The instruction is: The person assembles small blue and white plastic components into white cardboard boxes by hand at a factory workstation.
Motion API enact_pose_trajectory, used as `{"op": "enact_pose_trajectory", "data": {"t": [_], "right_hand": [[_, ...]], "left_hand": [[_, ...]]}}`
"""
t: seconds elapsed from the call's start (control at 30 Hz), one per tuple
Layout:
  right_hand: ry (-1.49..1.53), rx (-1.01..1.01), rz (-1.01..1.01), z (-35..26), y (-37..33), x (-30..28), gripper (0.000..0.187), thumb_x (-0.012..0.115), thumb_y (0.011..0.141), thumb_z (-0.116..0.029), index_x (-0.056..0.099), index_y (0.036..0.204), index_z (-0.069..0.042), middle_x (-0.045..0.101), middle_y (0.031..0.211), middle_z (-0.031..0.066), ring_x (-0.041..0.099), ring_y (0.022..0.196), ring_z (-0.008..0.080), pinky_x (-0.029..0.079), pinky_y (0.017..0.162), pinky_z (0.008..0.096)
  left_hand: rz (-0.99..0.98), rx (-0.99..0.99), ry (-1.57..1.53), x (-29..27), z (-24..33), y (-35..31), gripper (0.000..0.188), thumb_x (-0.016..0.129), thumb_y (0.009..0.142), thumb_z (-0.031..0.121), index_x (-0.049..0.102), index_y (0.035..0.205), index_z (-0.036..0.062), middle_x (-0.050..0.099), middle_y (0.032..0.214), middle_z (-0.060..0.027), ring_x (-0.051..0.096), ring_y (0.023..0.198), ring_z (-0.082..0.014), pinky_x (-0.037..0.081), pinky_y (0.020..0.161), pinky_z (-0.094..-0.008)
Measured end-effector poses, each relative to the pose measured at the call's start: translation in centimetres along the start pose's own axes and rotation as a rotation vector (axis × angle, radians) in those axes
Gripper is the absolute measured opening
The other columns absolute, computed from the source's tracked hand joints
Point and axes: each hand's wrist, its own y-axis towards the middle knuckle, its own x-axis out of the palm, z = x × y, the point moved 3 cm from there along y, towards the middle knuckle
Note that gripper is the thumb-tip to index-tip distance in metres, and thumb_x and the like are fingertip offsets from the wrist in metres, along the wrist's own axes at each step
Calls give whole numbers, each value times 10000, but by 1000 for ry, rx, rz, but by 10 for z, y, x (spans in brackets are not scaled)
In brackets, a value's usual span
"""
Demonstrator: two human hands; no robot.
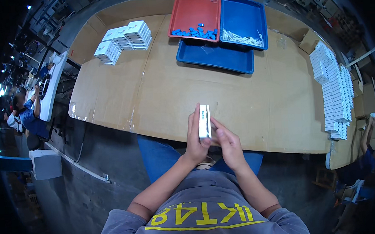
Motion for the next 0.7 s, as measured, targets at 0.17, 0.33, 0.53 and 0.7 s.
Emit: {"op": "enact_pose_trajectory", "data": {"t": [0.17, 0.33, 0.53, 0.7], "right_hand": [[-566, -516, 14, -26, 0, -17, 1010, 944, 717, -305, 465, 1579, -84, 431, 1609, 246, 347, 1529, 434, 339, 1224, 508], [-741, -666, -88, -22, 9, -34, 897, 924, 695, -418, 604, 1464, -87, 543, 1512, 196, 490, 1428, 411, 356, 1201, 574], [-779, -748, -127, -24, 14, -29, 873, 858, 728, -513, 623, 1412, -24, 600, 1426, 206, 591, 1330, 396, 401, 1152, 621], [-800, -798, -122, -17, 14, -27, 846, 849, 750, -492, 627, 1376, 32, 619, 1396, 238, 631, 1274, 419, 452, 1118, 591]], "left_hand": [[-39, -567, -818, 16, 13, 4, 931, 301, 1054, 723, 174, 1673, 39, 394, 1611, -196, 425, 1479, -290, 328, 1231, -420], [-23, -872, -886, 23, 13, -7, 707, 239, 1105, 637, 453, 1485, 81, 599, 1388, -127, 618, 1280, -255, 532, 1059, -411], [35, -978, -938, 30, 32, -6, 725, 230, 1102, 651, 418, 1512, 85, 596, 1365, -134, 625, 1253, -244, 525, 1056, -395], [31, -1005, -954, 27, 28, -7, 712, 236, 1099, 654, 429, 1504, 100, 603, 1358, -122, 627, 1248, -242, 532, 1045, -404]]}}
